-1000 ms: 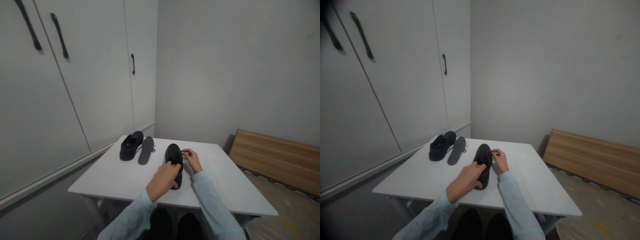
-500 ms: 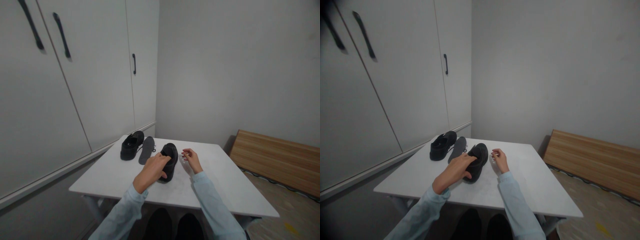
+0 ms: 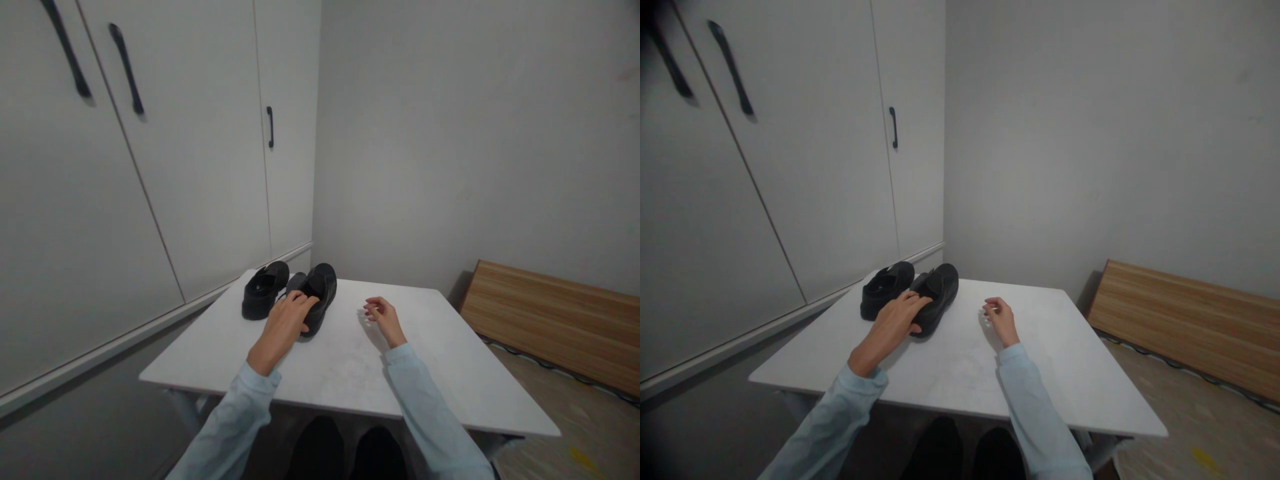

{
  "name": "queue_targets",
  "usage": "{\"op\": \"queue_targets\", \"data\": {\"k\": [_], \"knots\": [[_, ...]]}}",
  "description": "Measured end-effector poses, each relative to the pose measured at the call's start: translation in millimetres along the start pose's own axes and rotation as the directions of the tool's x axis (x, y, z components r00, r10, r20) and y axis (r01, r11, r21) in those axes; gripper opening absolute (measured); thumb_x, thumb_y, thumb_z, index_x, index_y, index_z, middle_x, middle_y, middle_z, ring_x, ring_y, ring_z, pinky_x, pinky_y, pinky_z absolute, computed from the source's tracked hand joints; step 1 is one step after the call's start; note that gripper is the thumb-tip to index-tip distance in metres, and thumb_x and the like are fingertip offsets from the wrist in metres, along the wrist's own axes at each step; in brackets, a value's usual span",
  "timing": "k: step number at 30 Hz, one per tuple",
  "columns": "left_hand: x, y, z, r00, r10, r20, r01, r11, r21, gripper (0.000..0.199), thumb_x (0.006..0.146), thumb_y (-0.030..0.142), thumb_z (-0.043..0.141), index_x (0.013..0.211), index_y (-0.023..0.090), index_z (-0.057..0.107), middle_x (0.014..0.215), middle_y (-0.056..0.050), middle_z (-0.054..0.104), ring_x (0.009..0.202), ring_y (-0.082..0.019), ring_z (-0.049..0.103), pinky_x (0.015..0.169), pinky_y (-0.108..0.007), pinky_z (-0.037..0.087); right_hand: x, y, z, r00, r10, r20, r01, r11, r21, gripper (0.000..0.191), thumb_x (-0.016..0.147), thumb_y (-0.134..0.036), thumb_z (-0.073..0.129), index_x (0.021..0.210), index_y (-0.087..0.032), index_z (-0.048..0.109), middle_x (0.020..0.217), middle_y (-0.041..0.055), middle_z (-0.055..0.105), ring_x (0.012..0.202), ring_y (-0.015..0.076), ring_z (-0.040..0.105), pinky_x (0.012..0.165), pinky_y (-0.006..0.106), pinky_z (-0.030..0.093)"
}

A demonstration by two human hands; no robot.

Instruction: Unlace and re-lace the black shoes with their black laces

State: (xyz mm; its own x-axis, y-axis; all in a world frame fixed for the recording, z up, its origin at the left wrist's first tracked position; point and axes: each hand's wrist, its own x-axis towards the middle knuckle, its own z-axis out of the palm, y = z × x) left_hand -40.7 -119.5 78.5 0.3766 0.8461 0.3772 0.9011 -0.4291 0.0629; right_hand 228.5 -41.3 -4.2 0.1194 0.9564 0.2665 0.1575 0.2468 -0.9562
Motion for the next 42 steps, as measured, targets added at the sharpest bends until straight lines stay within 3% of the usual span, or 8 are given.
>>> {"op": "queue_targets", "data": {"k": [5,12,17,25,33,39,42], "knots": [[-2,-18,9.2,0.998,-0.061,-0.011,0.061,0.998,0.019,0.057,0.071,0.010,0.070,0.123,0.024,0.052,0.116,-0.006,0.062,0.119,-0.025,0.046,0.086,-0.036,0.041,-1,-2,1,1.000,-0.012,0.018,0.012,1.000,0.006,0.033,0.065,-0.040,0.063,0.087,-0.016,0.061,0.080,0.0073,0.066,0.065,0.0175,0.064,0.053,0.028,0.050],[-3,-39,36.5,0.990,-0.117,-0.076,0.121,0.991,0.051,0.049,0.076,0.010,0.064,0.122,0.025,0.053,0.116,-0.007,0.063,0.123,-0.027,0.045,0.102,-0.049,0.027,1,1,2,0.999,-0.030,0.036,0.030,1.000,0.005,0.033,0.066,-0.041,0.064,0.088,-0.016,0.061,0.080,0.0067,0.066,0.066,0.0172,0.063,0.053,0.027,0.050],[-1,-45,46.7,0.980,-0.175,-0.096,0.183,0.980,0.080,0.049,0.077,0.009,0.061,0.123,0.025,0.051,0.115,-0.008,0.063,0.124,-0.028,0.044,0.103,-0.056,0.023,1,3,2,0.999,-0.029,0.039,0.029,1.000,-0.002,0.032,0.067,-0.040,0.064,0.088,-0.016,0.061,0.080,0.0063,0.066,0.065,0.0169,0.063,0.053,0.027,0.050],[7,-43,42.0,0.972,-0.220,-0.085,0.233,0.951,0.203,0.063,0.073,0.006,0.065,0.130,0.021,0.045,0.117,-0.012,0.059,0.121,-0.029,0.044,0.097,-0.054,0.031,-1,0,2,0.998,-0.038,0.046,0.038,0.999,-0.005,0.031,0.066,-0.041,0.064,0.084,-0.017,0.062,0.078,0.0067,0.067,0.061,0.0164,0.063,0.051,0.027,0.048],[13,-38,45.3,0.974,-0.205,-0.101,0.224,0.943,0.247,0.063,0.077,0.013,0.064,0.136,0.021,0.041,0.119,-0.013,0.058,0.121,-0.030,0.043,0.098,-0.054,0.030,0,-1,3,0.999,0.001,0.049,0.000,1.000,-0.031,0.027,0.064,-0.038,0.063,0.080,-0.017,0.063,0.076,0.0074,0.068,0.058,0.0159,0.062,0.051,0.027,0.047],[23,-24,43.7,0.958,-0.260,-0.124,0.286,0.908,0.307,0.059,0.077,0.017,0.065,0.132,0.020,0.045,0.117,-0.016,0.059,0.120,-0.036,0.043,0.099,-0.061,0.025,0,4,2,0.998,0.005,0.068,-0.002,0.999,-0.049,0.026,0.065,-0.037,0.061,0.081,-0.016,0.063,0.076,0.0065,0.068,0.057,0.0144,0.061,0.050,0.025,0.047],[28,-8,40.0,0.955,-0.241,-0.170,0.280,0.925,0.259,0.054,0.078,0.022,0.065,0.129,0.019,0.048,0.118,-0.017,0.057,0.122,-0.038,0.041,0.100,-0.063,0.022,1,5,2,0.997,0.006,0.077,-0.002,0.999,-0.054,0.026,0.065,-0.037,0.061,0.081,-0.016,0.063,0.076,0.0061,0.068,0.058,0.0145,0.061,0.050,0.025,0.047]]}}
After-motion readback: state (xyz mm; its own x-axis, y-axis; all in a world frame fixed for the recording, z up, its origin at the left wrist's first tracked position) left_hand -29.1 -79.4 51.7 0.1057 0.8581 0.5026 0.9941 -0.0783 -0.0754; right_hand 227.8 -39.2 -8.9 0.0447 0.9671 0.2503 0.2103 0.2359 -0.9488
